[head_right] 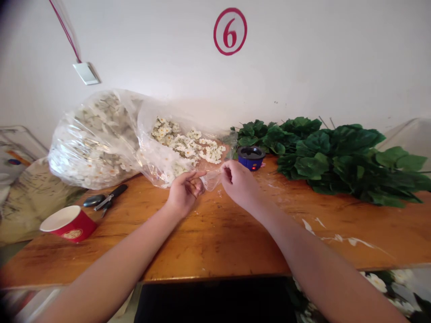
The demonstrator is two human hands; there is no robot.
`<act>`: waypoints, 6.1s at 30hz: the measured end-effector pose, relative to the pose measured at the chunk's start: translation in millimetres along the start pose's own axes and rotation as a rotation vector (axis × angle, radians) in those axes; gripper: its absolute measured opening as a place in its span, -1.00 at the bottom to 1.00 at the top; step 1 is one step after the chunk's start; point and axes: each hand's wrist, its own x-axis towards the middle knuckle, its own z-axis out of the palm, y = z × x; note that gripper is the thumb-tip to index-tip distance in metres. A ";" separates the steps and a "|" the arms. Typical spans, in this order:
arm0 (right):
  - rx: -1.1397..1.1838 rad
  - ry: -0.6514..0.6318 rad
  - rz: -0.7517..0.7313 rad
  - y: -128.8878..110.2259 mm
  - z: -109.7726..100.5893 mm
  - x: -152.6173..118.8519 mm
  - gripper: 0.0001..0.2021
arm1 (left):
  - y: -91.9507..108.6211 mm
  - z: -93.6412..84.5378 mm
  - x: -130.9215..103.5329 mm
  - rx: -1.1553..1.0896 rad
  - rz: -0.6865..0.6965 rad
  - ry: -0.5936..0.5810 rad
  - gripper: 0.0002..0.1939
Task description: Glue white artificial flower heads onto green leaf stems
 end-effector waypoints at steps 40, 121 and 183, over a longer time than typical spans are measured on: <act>1.160 -0.477 0.288 -6.0 1.6 -2.1 -0.84 | -2.0 0.3 -0.7 -0.033 -0.003 -0.063 -0.74; 1.675 -0.555 0.388 -11.9 1.6 0.0 -0.73 | -5.2 2.1 -2.1 0.104 0.031 -0.140 -0.75; 1.589 -0.490 0.486 -11.3 0.9 0.7 -0.76 | -10.6 -0.1 -1.7 0.145 0.034 -0.216 -0.75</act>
